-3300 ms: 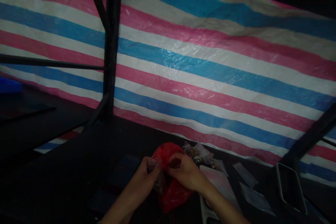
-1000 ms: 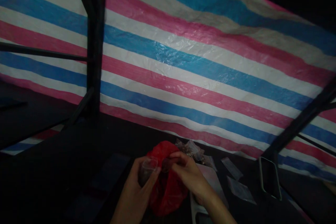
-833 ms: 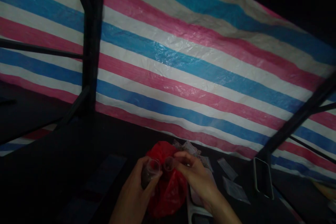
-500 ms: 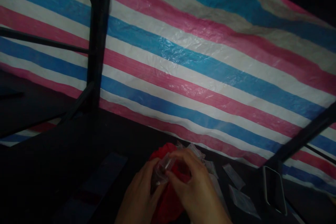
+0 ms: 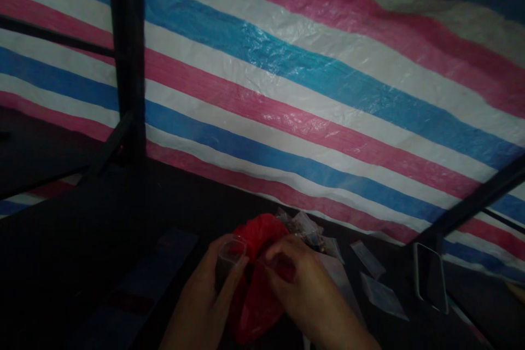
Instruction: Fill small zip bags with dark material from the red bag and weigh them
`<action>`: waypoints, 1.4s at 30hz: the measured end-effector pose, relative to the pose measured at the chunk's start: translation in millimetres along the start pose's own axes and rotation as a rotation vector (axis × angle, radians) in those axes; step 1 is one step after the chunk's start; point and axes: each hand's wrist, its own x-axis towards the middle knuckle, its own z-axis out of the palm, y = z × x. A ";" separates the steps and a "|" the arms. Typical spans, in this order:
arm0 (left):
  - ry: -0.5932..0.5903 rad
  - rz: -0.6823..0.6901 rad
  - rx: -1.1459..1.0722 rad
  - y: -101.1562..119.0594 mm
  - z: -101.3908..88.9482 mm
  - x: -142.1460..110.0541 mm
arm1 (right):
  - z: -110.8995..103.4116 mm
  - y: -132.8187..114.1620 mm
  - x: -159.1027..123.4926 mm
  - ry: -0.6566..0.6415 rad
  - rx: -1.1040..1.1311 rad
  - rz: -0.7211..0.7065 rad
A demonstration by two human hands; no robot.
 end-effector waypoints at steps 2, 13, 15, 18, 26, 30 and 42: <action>0.035 -0.020 -0.002 -0.6 -3.0 1.8 | 11.7 5.1 4.4 -0.071 -0.091 0.039; 0.308 0.332 0.240 -1.3 -7.4 -1.3 | 18.5 10.2 3.8 -0.035 -0.147 -0.031; 0.227 0.351 0.255 -4.2 -6.6 -3.0 | 12.7 6.7 -9.9 -0.098 -0.176 -0.047; 0.114 0.388 0.353 -12.9 -4.4 -2.6 | 6.5 10.7 -27.6 -0.268 -0.267 -0.121; 0.068 0.491 0.683 -16.3 -10.5 4.1 | 6.0 58.6 -37.9 -0.223 -0.690 -0.566; -0.102 0.658 0.651 -1.2 -10.0 0.3 | -4.2 41.1 -34.3 -0.033 -0.706 -0.678; -0.068 0.535 0.981 -10.4 -37.6 11.8 | -24.0 52.5 -24.8 -0.122 -0.729 -0.638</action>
